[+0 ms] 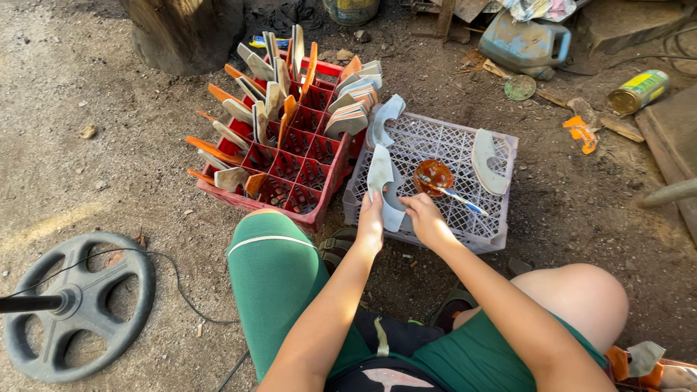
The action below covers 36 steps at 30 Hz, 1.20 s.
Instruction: The person sits on the ground and applies a reddish-brown paste to curved plastic parts using a small brush. They pick up parts from a red crate, apply the paste to both sides, and place them into a white crate. The process is repeated for multiple parts.
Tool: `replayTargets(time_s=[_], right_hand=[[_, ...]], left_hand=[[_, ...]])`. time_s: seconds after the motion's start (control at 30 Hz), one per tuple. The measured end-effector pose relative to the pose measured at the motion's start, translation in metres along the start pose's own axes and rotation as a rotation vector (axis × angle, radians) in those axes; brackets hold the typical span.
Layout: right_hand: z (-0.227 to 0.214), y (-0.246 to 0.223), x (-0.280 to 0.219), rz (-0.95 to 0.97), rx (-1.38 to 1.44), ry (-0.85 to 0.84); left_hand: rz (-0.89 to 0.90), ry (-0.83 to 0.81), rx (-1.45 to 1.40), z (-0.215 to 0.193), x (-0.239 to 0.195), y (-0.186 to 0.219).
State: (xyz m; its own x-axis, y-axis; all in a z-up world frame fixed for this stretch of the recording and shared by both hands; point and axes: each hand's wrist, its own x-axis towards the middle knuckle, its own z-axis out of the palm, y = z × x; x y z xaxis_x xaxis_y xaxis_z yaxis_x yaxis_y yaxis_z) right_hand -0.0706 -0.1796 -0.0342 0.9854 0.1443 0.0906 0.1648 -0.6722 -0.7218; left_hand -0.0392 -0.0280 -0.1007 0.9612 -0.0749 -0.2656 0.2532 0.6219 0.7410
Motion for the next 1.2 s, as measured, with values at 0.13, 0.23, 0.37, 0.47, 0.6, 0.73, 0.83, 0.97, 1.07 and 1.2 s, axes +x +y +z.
replayTargets(time_s=[0.13,0.23,0.37,0.47,0.6,0.73,0.83,0.97,1.07,1.2], right_hand=[[-0.027,-0.02,-0.02,-0.031,0.246,-0.054],[-0.035,-0.023,-0.02,0.146,0.46,-0.027],[-0.053,-0.013,-0.014,0.191,0.205,0.174],[-0.067,-0.007,-0.006,0.467,0.921,0.155],[-0.069,0.0,0.003,0.547,1.493,0.126],[-0.062,0.011,0.008,0.588,1.65,0.216],[-0.068,0.018,0.009,0.559,1.705,0.263],[-0.085,0.025,0.007,0.587,1.737,0.4],[-0.085,0.029,0.005,0.665,1.735,0.431],[-0.072,0.033,0.003,0.513,1.773,0.232]], left_hand=[[0.105,0.04,0.28,0.021,-0.015,0.004],[0.473,-0.037,0.597,0.035,-0.026,0.026],[0.229,-0.134,0.785,0.059,-0.048,0.057],[0.412,-0.216,1.294,0.08,-0.063,0.073],[0.541,-0.49,1.906,0.11,-0.09,0.076],[0.539,-0.71,2.069,0.124,-0.101,0.085],[0.589,-0.788,1.931,0.121,-0.091,0.095],[0.978,-0.66,1.849,0.104,-0.079,0.097],[0.904,-0.656,1.774,0.095,-0.076,0.09],[0.792,-0.673,1.734,0.087,-0.082,0.085]])
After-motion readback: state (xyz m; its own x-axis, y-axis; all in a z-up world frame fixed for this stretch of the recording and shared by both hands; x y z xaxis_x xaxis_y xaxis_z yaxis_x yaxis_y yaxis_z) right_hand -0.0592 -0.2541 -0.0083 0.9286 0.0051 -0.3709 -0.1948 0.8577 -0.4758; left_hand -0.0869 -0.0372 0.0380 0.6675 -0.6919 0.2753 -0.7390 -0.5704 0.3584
